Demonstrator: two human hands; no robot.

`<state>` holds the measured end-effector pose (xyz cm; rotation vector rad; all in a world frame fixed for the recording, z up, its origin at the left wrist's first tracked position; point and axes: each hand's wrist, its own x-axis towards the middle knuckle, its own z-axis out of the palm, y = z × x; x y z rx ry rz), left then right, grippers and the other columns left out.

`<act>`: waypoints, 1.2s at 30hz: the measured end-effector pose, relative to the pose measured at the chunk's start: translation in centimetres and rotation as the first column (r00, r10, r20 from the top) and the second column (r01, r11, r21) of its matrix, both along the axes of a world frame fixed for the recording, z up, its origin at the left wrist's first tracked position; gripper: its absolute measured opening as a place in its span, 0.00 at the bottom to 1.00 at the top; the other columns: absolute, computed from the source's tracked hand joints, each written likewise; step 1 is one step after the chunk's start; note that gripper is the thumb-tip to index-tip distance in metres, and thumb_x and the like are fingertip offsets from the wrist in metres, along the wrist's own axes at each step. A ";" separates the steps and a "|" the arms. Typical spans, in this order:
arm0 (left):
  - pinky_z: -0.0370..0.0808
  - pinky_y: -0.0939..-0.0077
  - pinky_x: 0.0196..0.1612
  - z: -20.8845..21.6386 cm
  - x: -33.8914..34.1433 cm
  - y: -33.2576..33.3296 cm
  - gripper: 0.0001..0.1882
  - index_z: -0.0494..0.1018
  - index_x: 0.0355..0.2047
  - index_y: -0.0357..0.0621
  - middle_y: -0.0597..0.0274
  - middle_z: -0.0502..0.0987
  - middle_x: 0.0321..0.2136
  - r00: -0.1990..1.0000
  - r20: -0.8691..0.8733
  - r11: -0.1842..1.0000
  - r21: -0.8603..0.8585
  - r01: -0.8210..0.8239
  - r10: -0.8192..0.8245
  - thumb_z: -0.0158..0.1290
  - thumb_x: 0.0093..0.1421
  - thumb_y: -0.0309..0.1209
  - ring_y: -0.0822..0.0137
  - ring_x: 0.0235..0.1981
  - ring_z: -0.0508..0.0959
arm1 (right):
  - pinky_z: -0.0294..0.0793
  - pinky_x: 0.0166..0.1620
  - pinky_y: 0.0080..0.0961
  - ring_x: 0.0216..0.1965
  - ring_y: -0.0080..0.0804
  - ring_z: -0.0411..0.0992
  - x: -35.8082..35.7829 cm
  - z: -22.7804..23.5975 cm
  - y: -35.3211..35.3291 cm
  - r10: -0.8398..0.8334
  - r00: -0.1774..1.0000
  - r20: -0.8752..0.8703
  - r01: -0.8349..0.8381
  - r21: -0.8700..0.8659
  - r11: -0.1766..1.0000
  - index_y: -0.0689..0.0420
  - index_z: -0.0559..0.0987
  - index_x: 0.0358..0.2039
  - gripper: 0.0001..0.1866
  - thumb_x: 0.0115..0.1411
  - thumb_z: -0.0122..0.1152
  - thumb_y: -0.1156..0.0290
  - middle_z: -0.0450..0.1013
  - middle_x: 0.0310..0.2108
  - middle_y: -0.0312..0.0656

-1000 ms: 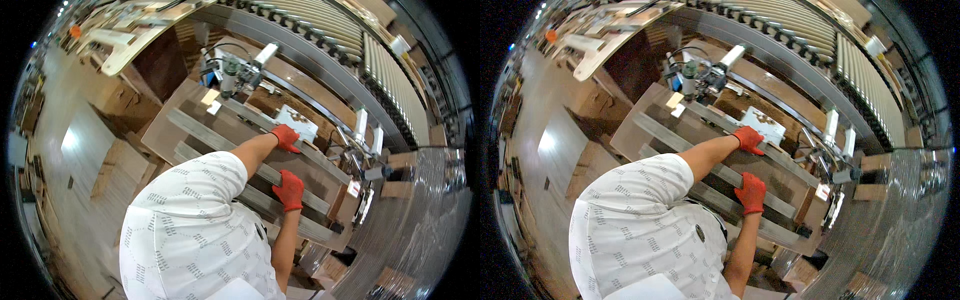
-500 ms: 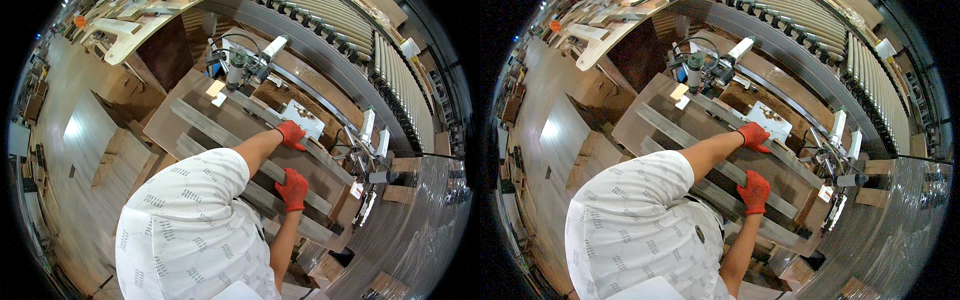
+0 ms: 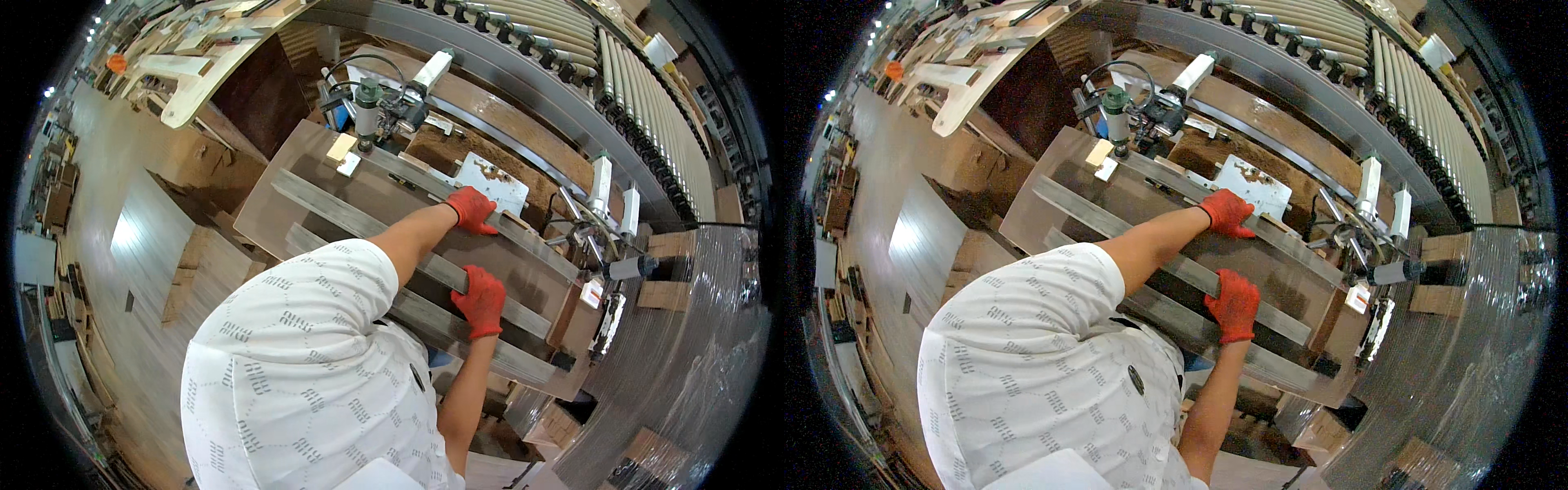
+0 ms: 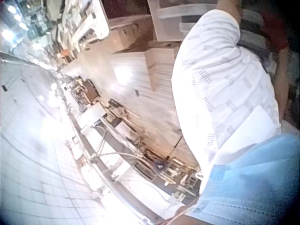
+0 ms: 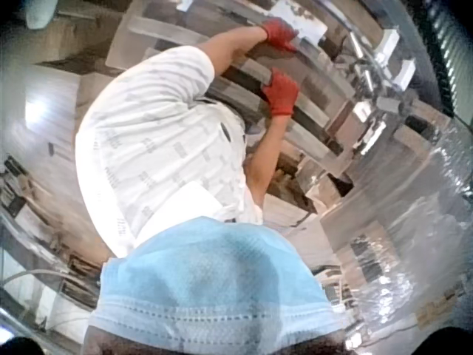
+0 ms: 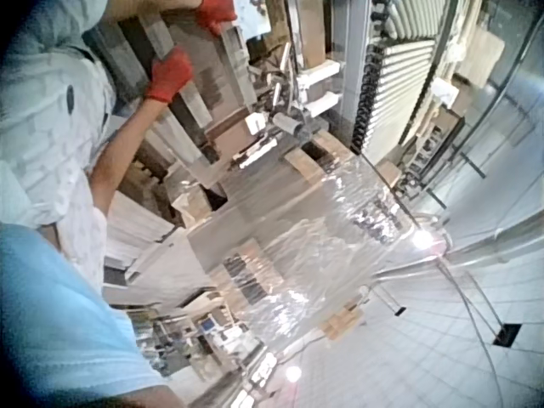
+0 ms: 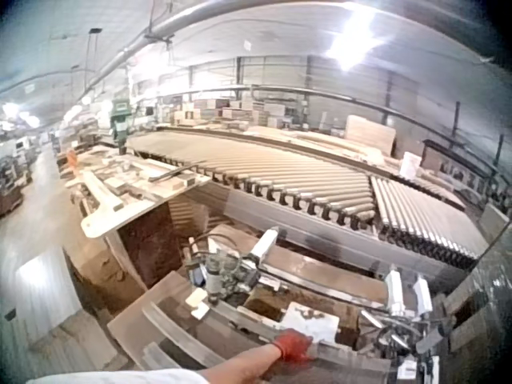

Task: The person places wood planks into a machine for processing, then moves to a pallet to retrieve and stack more planks, and finally returns to continue feeding them into the machine.

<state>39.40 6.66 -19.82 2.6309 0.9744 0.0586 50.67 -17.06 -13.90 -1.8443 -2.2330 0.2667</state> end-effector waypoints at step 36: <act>0.82 0.46 0.43 0.7 0.9 0.1 0.41 0.80 0.41 0.40 0.44 0.85 0.36 0.999 0.009 0.999 0.029 0.030 -0.031 0.54 0.59 0.72 0.42 0.40 0.86 | 0.78 0.45 0.47 0.43 0.47 0.80 1.0 -0.8 -0.3 -0.018 0.997 -0.069 0.023 0.070 0.997 0.47 0.82 0.48 0.30 0.42 0.81 0.58 0.81 0.41 0.41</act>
